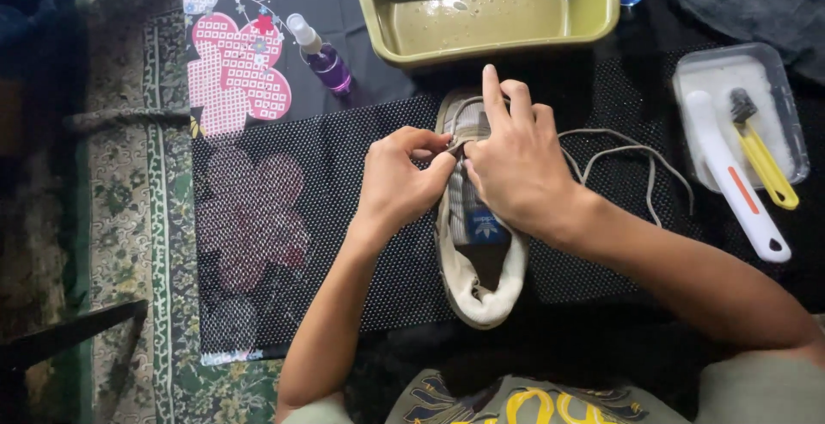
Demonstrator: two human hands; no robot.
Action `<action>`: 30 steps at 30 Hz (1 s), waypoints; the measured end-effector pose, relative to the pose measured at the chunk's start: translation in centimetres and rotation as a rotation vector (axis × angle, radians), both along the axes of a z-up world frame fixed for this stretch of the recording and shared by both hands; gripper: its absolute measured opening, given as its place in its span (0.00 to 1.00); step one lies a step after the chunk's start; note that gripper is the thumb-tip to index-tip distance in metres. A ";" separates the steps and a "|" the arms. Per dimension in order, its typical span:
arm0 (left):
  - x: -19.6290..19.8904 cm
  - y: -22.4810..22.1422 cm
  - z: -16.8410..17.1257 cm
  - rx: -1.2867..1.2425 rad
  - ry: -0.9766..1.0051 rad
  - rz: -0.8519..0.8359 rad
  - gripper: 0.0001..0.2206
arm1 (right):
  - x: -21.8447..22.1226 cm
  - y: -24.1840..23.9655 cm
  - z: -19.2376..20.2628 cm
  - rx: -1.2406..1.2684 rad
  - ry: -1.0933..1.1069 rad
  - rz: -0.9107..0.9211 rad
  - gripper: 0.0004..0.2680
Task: Wringing out a cleaning cloth and then re-lacing a beige sneaker by threading the lace through the eyelets.
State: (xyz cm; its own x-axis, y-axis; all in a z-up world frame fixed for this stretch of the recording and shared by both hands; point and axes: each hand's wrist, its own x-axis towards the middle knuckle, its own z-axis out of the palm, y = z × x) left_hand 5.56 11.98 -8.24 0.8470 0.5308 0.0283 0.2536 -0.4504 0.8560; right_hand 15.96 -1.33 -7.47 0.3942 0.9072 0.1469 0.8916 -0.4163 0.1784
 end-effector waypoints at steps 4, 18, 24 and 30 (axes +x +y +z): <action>0.1 -0.1 -0.3 0.012 0.019 0.016 0.16 | -0.9 -0.3 -1.3 0.266 -0.016 0.019 0.07; 0.3 -1.3 -1.4 -0.146 -0.088 0.177 0.12 | -1.4 -1.2 -6.2 0.857 0.470 -0.034 0.06; 0.3 -1.2 -1.4 -0.137 -0.119 0.153 0.13 | -0.8 -1.2 -7.9 0.856 0.607 -0.173 0.07; 0.7 -1.0 -1.8 0.087 -0.169 0.084 0.10 | -1.9 -0.7 -5.9 0.782 0.303 -0.192 0.04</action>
